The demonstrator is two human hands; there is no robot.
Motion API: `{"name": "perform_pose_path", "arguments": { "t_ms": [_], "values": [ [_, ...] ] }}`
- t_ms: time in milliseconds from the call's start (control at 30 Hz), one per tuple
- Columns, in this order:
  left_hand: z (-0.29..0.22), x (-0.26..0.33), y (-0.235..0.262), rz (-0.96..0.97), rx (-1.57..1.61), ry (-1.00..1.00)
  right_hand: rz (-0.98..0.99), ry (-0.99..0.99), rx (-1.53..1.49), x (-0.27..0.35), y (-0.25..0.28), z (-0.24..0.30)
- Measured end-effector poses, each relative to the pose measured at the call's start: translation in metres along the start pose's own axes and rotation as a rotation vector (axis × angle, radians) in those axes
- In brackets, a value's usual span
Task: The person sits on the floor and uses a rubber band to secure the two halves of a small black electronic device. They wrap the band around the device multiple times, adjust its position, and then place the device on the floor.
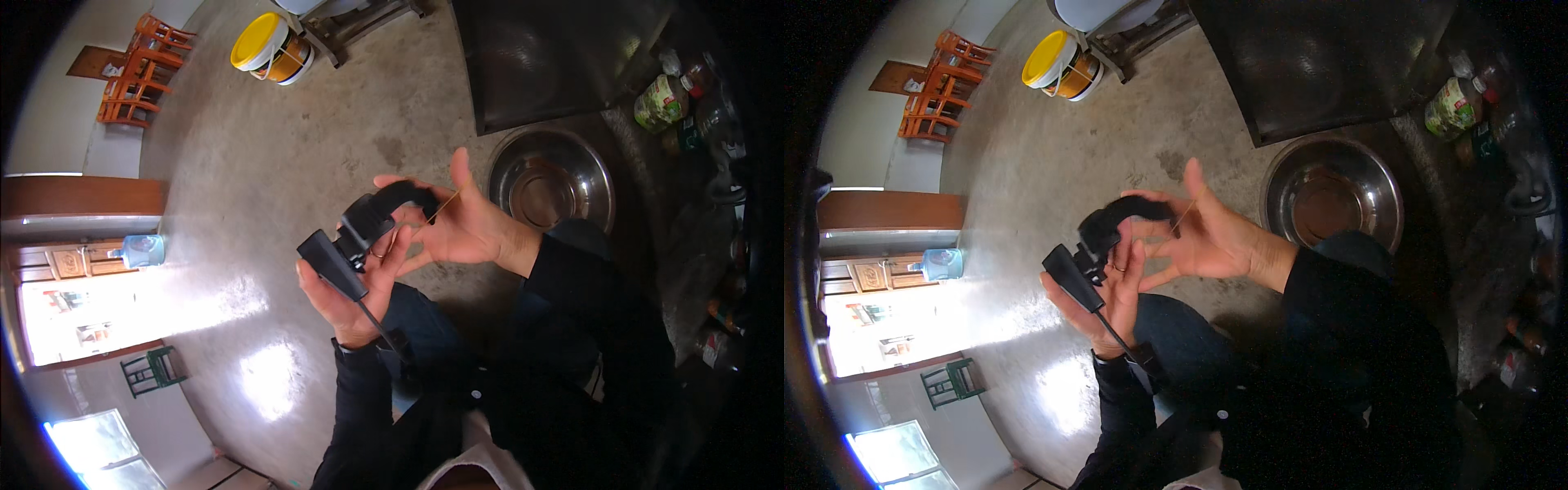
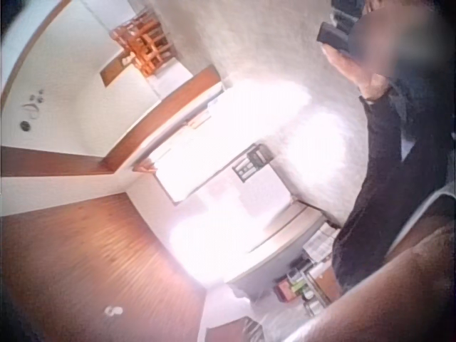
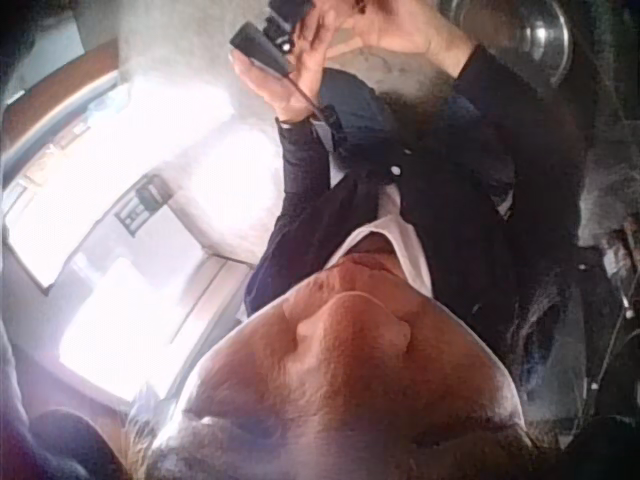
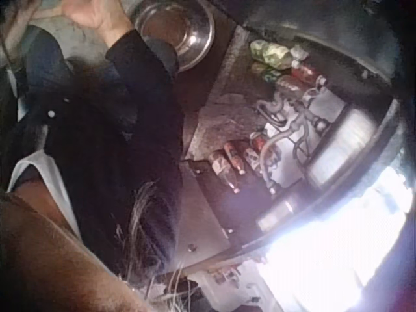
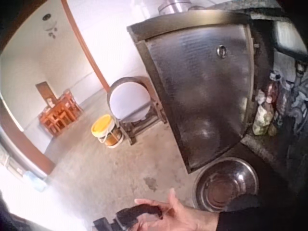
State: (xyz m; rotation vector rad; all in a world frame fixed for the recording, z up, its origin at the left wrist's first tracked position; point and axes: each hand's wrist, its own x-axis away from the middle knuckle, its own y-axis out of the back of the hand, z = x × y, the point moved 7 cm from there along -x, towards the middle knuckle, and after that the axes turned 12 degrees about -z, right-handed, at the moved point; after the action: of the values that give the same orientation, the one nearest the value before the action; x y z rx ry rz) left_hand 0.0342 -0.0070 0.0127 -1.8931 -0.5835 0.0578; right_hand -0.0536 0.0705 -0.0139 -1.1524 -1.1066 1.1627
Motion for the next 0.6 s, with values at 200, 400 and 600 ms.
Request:
{"name": "perform_pose_path", "arguments": {
  "t_ms": [200,400,600],
  "values": [
    [-0.011,0.012,-0.011,-0.196,-0.688,-0.118,-0.205,0.537,1.258,0.018,-0.017,0.042],
    [-0.013,0.001,-0.020,-0.106,-0.795,-0.026,-0.362,0.494,1.623,0.031,-0.029,0.062],
    [0.000,-0.005,-0.019,0.123,-0.881,0.050,-0.235,0.427,1.591,0.028,-0.035,0.048]
  ]
}}
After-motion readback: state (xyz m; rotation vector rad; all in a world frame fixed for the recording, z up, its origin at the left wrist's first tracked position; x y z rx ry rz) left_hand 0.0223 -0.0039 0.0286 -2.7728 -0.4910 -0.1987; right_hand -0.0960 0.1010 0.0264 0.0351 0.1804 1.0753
